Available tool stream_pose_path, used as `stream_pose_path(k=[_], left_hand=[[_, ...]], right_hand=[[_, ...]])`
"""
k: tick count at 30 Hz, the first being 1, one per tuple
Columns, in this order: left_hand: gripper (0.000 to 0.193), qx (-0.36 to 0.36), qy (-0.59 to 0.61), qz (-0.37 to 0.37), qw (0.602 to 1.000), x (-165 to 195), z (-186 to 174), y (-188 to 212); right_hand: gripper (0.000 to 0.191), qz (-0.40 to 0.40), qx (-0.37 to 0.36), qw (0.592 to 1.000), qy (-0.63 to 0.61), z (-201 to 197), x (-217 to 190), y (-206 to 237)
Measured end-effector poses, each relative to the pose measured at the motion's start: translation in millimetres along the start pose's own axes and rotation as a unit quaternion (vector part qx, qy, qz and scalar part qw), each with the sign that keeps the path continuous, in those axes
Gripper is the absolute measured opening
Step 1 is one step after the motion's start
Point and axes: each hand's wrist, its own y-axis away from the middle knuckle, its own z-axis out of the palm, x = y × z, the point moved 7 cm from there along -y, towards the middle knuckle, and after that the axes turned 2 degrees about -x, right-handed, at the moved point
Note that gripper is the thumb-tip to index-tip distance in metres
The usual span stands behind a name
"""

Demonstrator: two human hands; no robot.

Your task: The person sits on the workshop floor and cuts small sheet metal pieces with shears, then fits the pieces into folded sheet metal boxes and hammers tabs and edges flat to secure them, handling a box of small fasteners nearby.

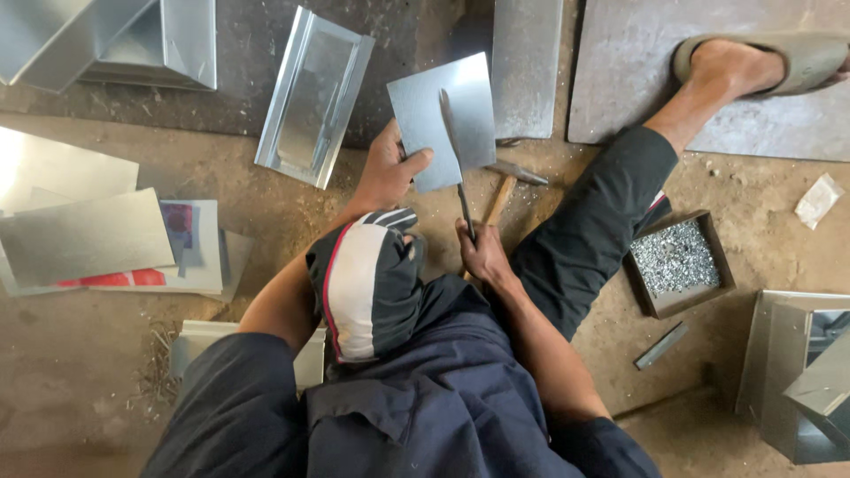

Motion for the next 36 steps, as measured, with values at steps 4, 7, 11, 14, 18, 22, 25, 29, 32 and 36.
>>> stream_pose_path(k=[4, 7, 11, 14, 18, 22, 25, 29, 32, 36], left_hand=[[0.040, 0.053, 0.058, 0.018, 0.997, 0, -14, -11], [0.039, 0.045, 0.031, 0.039, 0.998, -6, -12, -13], [0.042, 0.034, 0.046, -0.008, 0.998, -33, -7, -2], [0.046, 0.044, 0.035, -0.022, 0.998, -40, -12, 2], [0.051, 0.150, -0.154, 0.038, 0.976, 5, -65, -5], [0.027, 0.235, -0.357, 0.057, 0.902, 70, -143, -25], [0.026, 0.251, -0.459, 0.071, 0.849, 93, -165, -43], [0.029, 0.241, -0.470, 0.044, 0.848, 89, -172, -68], [0.032, 0.229, -0.486, 0.065, 0.841, 79, -169, -80], [0.033, 0.230, -0.488, 0.028, 0.842, 66, -172, -86]], right_hand=[[0.054, 0.031, 0.011, 0.997, 0.076, 0, 10, -3], [0.048, -0.048, 0.001, 0.997, -0.057, -1, -3, -7], [0.043, -0.023, -0.002, 0.996, -0.091, -3, -9, -10], [0.056, 0.043, 0.016, 0.998, 0.043, -5, -8, -7], [0.063, 0.071, -0.018, 0.994, 0.076, -2, -8, 1], [0.060, 0.083, -0.058, 0.994, 0.034, 1, -3, 10], [0.060, 0.086, -0.110, 0.988, 0.063, 8, 0, 10], [0.054, 0.090, -0.157, 0.980, 0.085, 16, 2, 6], [0.051, 0.066, -0.165, 0.978, 0.111, 17, 1, 5], [0.053, 0.079, -0.181, 0.975, 0.102, 19, 5, 6]])
